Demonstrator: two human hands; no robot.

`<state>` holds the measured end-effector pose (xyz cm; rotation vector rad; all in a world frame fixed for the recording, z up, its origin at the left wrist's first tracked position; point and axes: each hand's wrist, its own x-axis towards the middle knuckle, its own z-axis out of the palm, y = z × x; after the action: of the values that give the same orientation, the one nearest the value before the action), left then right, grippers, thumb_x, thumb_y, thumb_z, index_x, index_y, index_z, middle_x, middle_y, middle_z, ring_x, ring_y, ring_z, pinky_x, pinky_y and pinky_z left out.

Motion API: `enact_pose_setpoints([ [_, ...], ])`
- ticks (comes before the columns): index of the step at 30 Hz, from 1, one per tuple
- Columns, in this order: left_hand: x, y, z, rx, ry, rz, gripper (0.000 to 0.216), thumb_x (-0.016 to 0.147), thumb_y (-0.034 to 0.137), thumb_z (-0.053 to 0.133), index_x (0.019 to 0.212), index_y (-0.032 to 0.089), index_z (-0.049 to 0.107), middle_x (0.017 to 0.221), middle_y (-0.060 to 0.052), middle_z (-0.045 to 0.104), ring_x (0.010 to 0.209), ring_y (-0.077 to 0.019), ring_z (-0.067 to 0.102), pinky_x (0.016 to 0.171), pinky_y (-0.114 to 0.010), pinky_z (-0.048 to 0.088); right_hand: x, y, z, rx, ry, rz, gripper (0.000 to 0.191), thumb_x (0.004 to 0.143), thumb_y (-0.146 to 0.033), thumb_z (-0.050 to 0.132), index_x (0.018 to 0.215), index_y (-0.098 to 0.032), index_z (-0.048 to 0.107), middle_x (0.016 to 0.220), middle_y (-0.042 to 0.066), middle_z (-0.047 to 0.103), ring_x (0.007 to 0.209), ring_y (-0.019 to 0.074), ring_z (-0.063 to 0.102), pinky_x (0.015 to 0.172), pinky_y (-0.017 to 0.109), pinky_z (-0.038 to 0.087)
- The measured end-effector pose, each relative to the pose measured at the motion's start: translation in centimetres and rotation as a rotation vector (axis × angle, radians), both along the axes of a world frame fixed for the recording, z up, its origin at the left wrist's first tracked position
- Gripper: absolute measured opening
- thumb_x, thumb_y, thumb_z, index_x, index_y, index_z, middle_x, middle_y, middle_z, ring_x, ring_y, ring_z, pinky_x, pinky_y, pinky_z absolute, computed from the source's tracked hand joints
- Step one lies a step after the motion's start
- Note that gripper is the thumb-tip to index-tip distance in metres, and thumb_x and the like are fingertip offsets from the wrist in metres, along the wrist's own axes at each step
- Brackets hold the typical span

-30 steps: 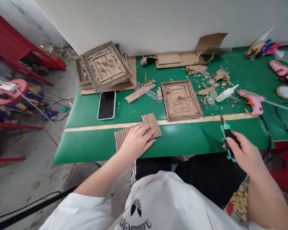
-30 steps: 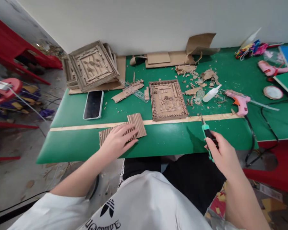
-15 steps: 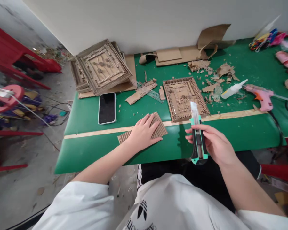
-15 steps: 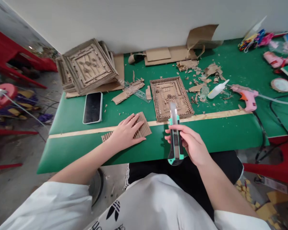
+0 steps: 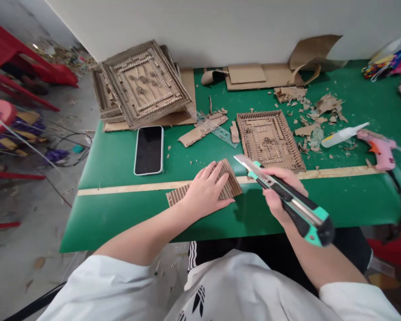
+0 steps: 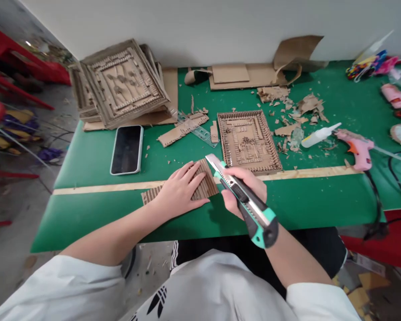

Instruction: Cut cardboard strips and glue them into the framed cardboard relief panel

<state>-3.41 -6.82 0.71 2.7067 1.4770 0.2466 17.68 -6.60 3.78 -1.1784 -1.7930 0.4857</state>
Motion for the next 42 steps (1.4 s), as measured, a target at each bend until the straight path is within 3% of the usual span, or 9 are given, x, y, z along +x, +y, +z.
enact_pose_setpoints([
  [4, 0.0, -0.1, 0.1, -0.017, -0.007, 0.005, 0.068, 0.079, 0.061, 0.055, 0.124, 0.009, 0.053, 0.14, -0.022, 0.045, 0.129, -0.038, 0.041, 0.103, -0.047, 0.04, -2.1, 2.3, 0.1, 0.157, -0.163, 0.048, 0.02, 0.079, -0.025, 0.054, 0.098, -0.018, 0.059, 0.088, 0.001, 0.067, 0.072, 0.0071, 0.064, 0.068, 0.016, 0.053],
  [8, 0.0, 0.0, 0.1, -0.052, -0.016, 0.008, 0.069, 0.078, 0.061, 0.055, 0.123, 0.008, 0.053, 0.14, -0.022, 0.044, 0.131, -0.0382, 0.04, 0.105, -0.047, 0.038, -2.7, 3.4, -0.8, 0.235, -0.247, 0.13, 0.019, 0.077, -0.019, 0.055, 0.095, -0.017, 0.06, 0.083, 0.0, 0.068, 0.063, 0.0042, 0.063, 0.065, 0.012, 0.051],
  [22, 0.0, 0.0, -0.3, -0.038, -0.014, 0.006, 0.067, 0.079, 0.06, 0.054, 0.121, 0.008, 0.053, 0.141, -0.022, 0.044, 0.13, -0.0389, 0.041, 0.102, -0.048, 0.04, -2.7, 3.5, -1.7, 0.273, -0.326, 0.254, 0.026, 0.075, -0.018, 0.055, 0.101, -0.015, 0.059, 0.088, 0.002, 0.069, 0.07, 0.0082, 0.066, 0.07, 0.017, 0.054],
  [31, 0.0, 0.0, -0.5, -0.002, -0.045, 0.007, 0.065, 0.081, 0.059, 0.049, 0.121, 0.008, 0.055, 0.137, -0.022, 0.048, 0.127, -0.0394, 0.043, 0.101, -0.048, 0.041, -2.6, 3.2, -2.1, 0.374, -0.494, 0.345, 0.03, 0.076, -0.019, 0.055, 0.105, -0.012, 0.059, 0.071, 0.001, 0.061, 0.062, 0.0072, 0.055, 0.062, 0.019, 0.048],
  [42, 0.1, 0.0, -0.5, 0.003, -0.055, 0.022, 0.059, 0.081, 0.053, 0.051, 0.119, 0.009, 0.056, 0.137, -0.021, 0.049, 0.127, -0.0369, 0.044, 0.101, -0.046, 0.042, -2.6, 2.9, -2.2, 0.382, -0.545, 0.36, 0.031, 0.079, -0.022, 0.053, 0.107, -0.011, 0.057, 0.071, 0.001, 0.06, 0.063, 0.0081, 0.054, 0.061, 0.022, 0.048],
])
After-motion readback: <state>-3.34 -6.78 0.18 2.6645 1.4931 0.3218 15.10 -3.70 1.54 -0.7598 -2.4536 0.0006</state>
